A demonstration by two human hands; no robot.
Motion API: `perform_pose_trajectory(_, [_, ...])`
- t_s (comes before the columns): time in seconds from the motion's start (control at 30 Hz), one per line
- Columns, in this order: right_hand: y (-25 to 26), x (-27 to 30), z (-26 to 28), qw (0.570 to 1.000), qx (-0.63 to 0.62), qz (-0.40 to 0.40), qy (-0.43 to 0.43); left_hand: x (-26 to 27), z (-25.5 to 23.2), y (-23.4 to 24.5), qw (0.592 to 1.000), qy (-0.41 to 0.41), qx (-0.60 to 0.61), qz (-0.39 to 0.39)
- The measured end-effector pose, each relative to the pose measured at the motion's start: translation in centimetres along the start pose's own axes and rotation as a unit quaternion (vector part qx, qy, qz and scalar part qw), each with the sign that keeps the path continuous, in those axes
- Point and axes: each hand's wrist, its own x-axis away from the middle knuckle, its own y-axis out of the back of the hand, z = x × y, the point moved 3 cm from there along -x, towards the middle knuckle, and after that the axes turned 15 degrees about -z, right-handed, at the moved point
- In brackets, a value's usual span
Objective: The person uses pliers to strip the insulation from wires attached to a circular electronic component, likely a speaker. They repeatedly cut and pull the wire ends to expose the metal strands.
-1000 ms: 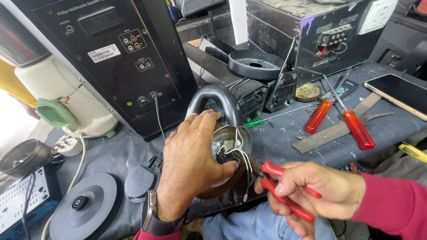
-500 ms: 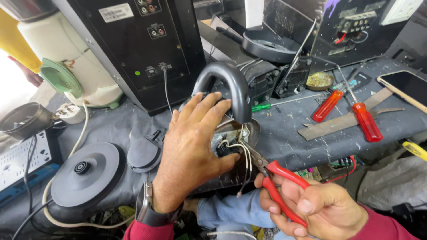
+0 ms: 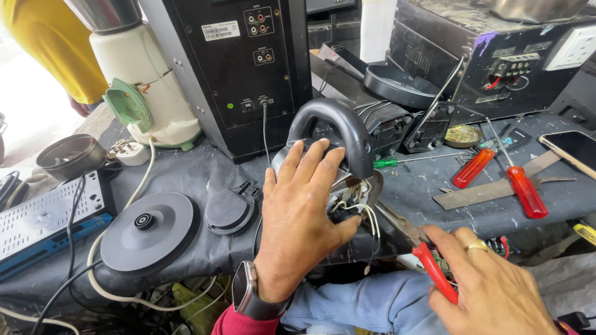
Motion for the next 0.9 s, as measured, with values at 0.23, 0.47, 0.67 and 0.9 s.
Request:
perform_pose_trajectory(0.23, [4.5,-1.8,2.5,0.996,0.038,-0.069,0.029,-2.6,-0.1,-1.7,0.997,0.013,-0.021,0.077])
perform_pose_trajectory(0.47, [4.6,-2.0,2.1,0.986,0.025,-0.137,0.089,-2.9,-0.3,-2.5,0.997,0.003,-0.031,0.073])
perform_pose_trajectory(0.67, [5.3,-2.5,2.9,0.974,-0.022,-0.173,0.143,-3.5,-0.7,-2.9,0.995,0.003,-0.034,0.089])
perform_pose_trajectory(0.9, [5.8,-2.5,3.2,0.974,-0.049,-0.179,0.130,-3.5,-1.0,-3.1,0.995,0.007,-0.038,0.089])
